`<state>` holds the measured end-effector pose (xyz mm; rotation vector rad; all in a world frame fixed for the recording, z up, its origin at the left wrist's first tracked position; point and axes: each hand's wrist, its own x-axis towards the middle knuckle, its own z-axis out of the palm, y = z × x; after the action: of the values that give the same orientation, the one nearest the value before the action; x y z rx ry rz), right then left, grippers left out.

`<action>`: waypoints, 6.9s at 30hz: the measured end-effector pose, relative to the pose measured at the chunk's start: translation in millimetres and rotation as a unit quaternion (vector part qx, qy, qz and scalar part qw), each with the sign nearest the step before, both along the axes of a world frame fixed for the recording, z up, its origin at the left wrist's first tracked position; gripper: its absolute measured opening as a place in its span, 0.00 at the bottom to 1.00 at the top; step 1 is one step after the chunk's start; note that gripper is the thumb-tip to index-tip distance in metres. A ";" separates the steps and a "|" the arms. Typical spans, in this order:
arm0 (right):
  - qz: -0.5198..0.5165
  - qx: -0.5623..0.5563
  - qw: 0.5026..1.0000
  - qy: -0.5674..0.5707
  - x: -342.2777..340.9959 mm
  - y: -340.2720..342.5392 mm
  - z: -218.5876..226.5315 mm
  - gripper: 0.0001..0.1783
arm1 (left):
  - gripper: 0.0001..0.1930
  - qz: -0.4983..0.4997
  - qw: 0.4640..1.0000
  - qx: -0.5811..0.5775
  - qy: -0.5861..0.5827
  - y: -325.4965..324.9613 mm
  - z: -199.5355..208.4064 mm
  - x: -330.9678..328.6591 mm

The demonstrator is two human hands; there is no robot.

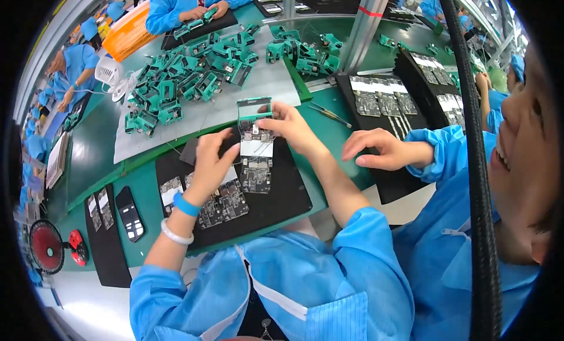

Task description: The person assembles electronic modules by hand, attaching green components and protective foam pads to circuit boards on a factory production line.

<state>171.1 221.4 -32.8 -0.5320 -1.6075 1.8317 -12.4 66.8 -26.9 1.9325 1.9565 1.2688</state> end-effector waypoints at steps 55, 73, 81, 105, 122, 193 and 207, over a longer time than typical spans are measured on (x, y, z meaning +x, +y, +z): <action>0.122 -0.401 0.797 0.434 46.5 -10.0 31.1 0.30 | 0.20 0.152 0.986 -0.031 -0.059 -161.2 7.3 -75.5; -0.112 0.327 0.921 -0.182 -21.0 -57.1 -17.9 0.07 | 0.27 0.146 0.975 0.011 -0.169 -162.3 -35.0 -84.9; -0.112 0.296 0.929 -0.190 -19.3 -61.6 -10.2 0.05 | 0.31 0.144 0.963 0.024 -0.226 -165.4 -37.4 -85.9; -0.103 0.261 0.952 -0.121 -13.8 -50.7 -17.7 0.07 | 0.21 0.145 0.975 -0.007 -0.169 -159.2 -24.4 -79.7; -0.098 0.205 0.961 -0.160 -16.3 -47.9 -25.2 0.06 | 0.21 0.139 0.967 0.010 -0.212 -156.0 -30.6 -85.6; -0.088 0.479 0.802 -0.346 15.4 -131.5 18.6 0.23 | 0.41 -0.102 0.984 -0.074 0.125 -80.9 2.2 42.9; -0.074 0.511 0.780 -0.354 13.6 -128.2 10.1 0.23 | 0.40 -0.101 0.986 -0.069 0.116 -80.1 -1.1 41.5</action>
<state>184.6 93.2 -22.7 -0.8061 -2.6185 0.3811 29.1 -13.4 -28.0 2.2247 1.8296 0.8687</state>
